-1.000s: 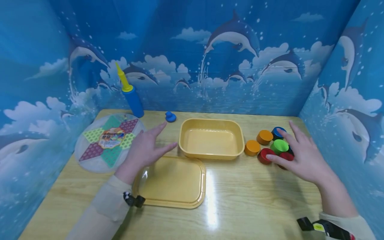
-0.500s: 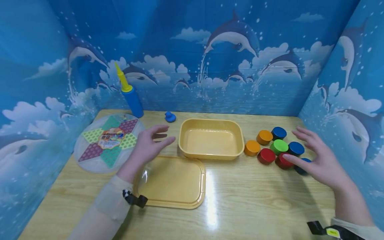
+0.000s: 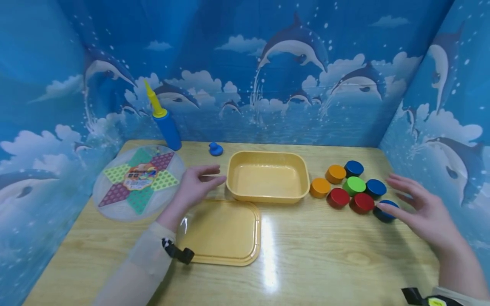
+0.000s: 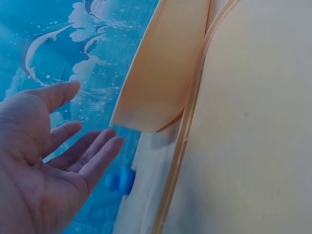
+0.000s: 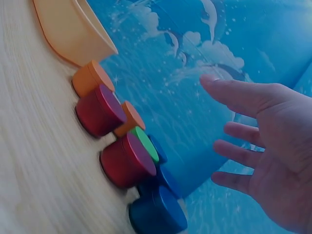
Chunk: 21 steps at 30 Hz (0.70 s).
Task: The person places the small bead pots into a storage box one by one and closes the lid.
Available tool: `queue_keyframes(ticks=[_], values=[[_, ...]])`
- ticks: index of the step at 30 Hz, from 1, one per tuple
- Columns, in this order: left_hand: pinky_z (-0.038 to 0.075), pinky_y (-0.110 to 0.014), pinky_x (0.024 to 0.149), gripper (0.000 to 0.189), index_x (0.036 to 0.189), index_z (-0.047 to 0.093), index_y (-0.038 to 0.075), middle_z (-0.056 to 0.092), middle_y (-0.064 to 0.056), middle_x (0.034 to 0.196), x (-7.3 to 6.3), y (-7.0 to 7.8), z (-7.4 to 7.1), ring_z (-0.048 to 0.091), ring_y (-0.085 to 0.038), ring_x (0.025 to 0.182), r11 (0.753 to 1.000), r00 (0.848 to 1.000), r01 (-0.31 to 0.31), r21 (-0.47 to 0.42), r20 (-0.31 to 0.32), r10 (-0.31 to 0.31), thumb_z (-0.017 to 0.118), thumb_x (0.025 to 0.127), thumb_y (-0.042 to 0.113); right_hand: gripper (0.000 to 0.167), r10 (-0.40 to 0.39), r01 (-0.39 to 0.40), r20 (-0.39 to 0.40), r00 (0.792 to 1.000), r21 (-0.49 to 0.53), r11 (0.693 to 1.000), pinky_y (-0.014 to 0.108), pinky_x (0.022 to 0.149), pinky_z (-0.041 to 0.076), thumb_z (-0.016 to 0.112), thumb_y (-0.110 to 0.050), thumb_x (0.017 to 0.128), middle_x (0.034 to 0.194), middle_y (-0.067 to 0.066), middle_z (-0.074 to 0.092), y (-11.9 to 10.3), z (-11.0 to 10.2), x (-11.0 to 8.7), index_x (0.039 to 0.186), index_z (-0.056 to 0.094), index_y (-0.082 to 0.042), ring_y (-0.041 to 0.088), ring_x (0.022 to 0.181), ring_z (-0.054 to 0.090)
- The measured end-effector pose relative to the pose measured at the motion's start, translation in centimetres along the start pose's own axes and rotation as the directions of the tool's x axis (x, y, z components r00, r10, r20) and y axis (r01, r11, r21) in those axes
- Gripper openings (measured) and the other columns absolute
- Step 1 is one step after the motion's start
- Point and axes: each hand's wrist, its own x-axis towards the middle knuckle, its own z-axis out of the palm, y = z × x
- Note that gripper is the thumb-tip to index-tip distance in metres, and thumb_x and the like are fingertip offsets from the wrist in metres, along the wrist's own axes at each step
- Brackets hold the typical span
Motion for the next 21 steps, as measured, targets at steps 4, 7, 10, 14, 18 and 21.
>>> queue_keyframes(ticks=[4, 7, 10, 14, 18, 21], values=[[0.065, -0.038, 0.09, 0.061, 0.144, 0.064, 0.007, 0.067, -0.014, 0.137, 0.4, -0.1, 0.6, 0.069, -0.032, 0.118, 0.995, 0.997, 0.074, -0.071, 0.005, -0.073, 0.085, 0.093, 0.032, 0.069, 0.022, -0.021, 0.004, 1.0, -0.019, 1.0, -0.005, 0.092, 0.037, 0.086, -0.012, 0.092, 0.158, 0.016, 0.048, 1.1, -0.1, -0.5, 0.153, 0.055, -0.007, -0.017, 0.122, 0.041], [0.065, -0.037, 0.089, 0.059, 0.144, 0.064, 0.005, 0.067, -0.015, 0.136, 0.7, -0.3, 1.1, 0.069, -0.031, 0.117, 0.986, 0.992, 0.125, -0.107, 0.001, -0.125, 0.085, 0.094, 0.029, 0.071, 0.047, -0.046, 0.016, 0.999, -0.029, 0.999, -0.005, 0.091, 0.036, 0.085, -0.014, 0.093, 0.157, 0.02, 0.047, 1.9, -0.2, -0.9, 0.156, 0.051, -0.006, -0.02, 0.12, 0.039], [0.065, -0.037, 0.088, 0.054, 0.139, 0.066, 0.004, 0.069, -0.015, 0.132, 1.0, -0.6, 1.6, 0.071, -0.03, 0.112, 0.981, 0.988, 0.148, -0.123, -0.011, -0.151, 0.085, 0.094, 0.026, 0.074, 0.083, -0.081, 0.035, 0.996, -0.048, 0.996, -0.006, 0.089, 0.036, 0.084, -0.018, 0.095, 0.157, 0.025, 0.047, 2.6, -0.1, -1.2, 0.158, 0.048, -0.006, -0.02, 0.12, 0.038], [0.066, -0.035, 0.086, 0.047, 0.132, 0.071, 0.003, 0.073, -0.016, 0.124, 1.2, -1.1, 2.2, 0.075, -0.029, 0.101, 0.981, 0.988, 0.15, -0.124, -0.026, -0.154, 0.085, 0.094, 0.025, 0.078, 0.149, -0.143, 0.074, 0.986, -0.084, 0.986, -0.007, 0.085, 0.035, 0.084, -0.027, 0.095, 0.155, 0.029, 0.047, 3.2, 0.0, -1.4, 0.159, 0.045, -0.004, 0.014, 0.14, 0.047], [0.065, -0.037, 0.087, 0.044, 0.128, 0.072, 0.003, 0.074, -0.017, 0.119, 1.2, -1.3, 2.5, 0.076, -0.027, 0.098, 0.982, 0.987, 0.154, -0.108, -0.031, -0.158, 0.085, 0.094, 0.027, 0.083, 0.186, -0.174, 0.124, 0.975, -0.099, 0.98, -0.005, 0.08, 0.037, 0.085, -0.033, 0.093, 0.153, 0.031, 0.048, 3.9, 0.0, -1.4, 0.158, 0.045, -0.001, 0.052, 0.133, 0.047], [0.065, -0.037, 0.087, 0.043, 0.127, 0.073, 0.003, 0.075, -0.016, 0.117, 1.1, -1.5, 2.7, 0.076, -0.026, 0.098, 0.98, 0.983, 0.174, -0.093, -0.041, -0.178, 0.086, 0.093, 0.028, 0.084, 0.185, -0.171, 0.162, 0.969, -0.094, 0.981, 0.002, 0.086, 0.046, 0.087, -0.034, 0.092, 0.151, 0.032, 0.05, 4.3, 0.0, -1.4, 0.156, 0.046, 0.002, 0.059, 0.128, 0.049]])
